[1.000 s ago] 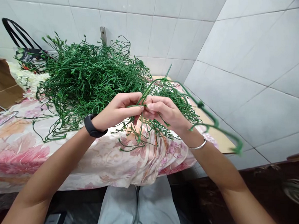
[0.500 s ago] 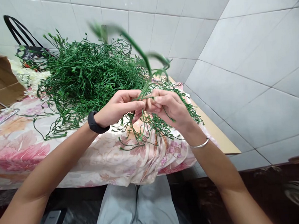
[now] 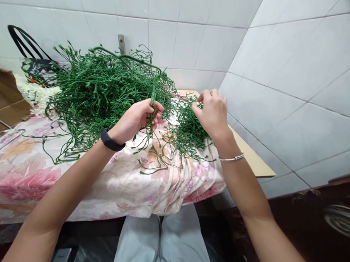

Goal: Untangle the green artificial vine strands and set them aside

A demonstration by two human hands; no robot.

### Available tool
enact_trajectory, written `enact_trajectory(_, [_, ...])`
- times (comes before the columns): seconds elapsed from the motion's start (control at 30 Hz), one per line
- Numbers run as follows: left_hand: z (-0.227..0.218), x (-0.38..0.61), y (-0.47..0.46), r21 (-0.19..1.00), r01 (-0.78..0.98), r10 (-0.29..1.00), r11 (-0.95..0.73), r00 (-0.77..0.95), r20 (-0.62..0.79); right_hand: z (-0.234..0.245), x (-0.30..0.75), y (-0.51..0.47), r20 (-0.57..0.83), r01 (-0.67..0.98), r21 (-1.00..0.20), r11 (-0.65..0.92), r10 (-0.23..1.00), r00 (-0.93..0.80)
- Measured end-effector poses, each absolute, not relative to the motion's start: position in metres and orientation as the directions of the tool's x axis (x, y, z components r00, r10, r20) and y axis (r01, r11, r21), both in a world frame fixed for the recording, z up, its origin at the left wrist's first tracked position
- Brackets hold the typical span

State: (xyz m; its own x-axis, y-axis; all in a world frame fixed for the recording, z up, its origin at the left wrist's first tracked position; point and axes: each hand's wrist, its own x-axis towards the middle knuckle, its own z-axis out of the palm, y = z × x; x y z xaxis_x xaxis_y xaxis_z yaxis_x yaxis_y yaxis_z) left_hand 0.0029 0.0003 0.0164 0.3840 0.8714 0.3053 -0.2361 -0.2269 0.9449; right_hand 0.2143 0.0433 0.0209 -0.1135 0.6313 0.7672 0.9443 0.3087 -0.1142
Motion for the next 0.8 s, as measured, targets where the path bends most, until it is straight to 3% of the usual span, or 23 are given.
enact_trajectory(0.1, [0.014, 0.002, 0.000, 0.939, -0.201, 0.868, -0.278, 0.367, 0.335, 0.023, 0.212, 0.040, 0.784, 0.941, -0.105, 0.321, 0.609, -0.120])
enact_trajectory(0.17, [0.012, 0.003, 0.000, 0.932, -0.165, 0.857, -0.322, 0.368, 0.361, 0.024, 0.207, 0.035, 0.793, 0.881, -0.173, 0.440, 0.593, -0.140])
enact_trajectory(0.3, [0.008, 0.006, -0.001, 0.891, -0.136, 0.814, -0.433, 0.367, 0.451, 0.020, 0.189, 0.023, 0.683, 0.506, -0.404, 0.762, 0.619, -0.388])
enact_trajectory(0.37, [0.006, 0.008, 0.000, 0.875, -0.130, 0.801, -0.466, 0.359, 0.479, 0.015, 0.179, 0.019, 0.596, 0.414, -0.464, 0.783, 0.622, -0.507])
enact_trajectory(0.47, [0.004, 0.010, 0.001, 0.864, -0.117, 0.805, -0.490, 0.320, 0.499, 0.011, 0.173, 0.017, 0.540, 0.406, -0.469, 0.785, 0.618, -0.571])
enact_trajectory(0.67, [0.002, 0.010, 0.002, 0.811, -0.134, 0.792, -0.570, 0.173, 0.585, 0.012, 0.170, 0.011, 0.536, 0.303, -0.532, 0.791, 0.591, -0.603])
enact_trajectory(0.8, [0.005, 0.010, -0.001, 0.773, -0.122, 0.752, -0.623, 0.180, 0.634, 0.008, 0.167, 0.010, 0.582, 0.329, -0.479, 0.814, 0.575, -0.576])
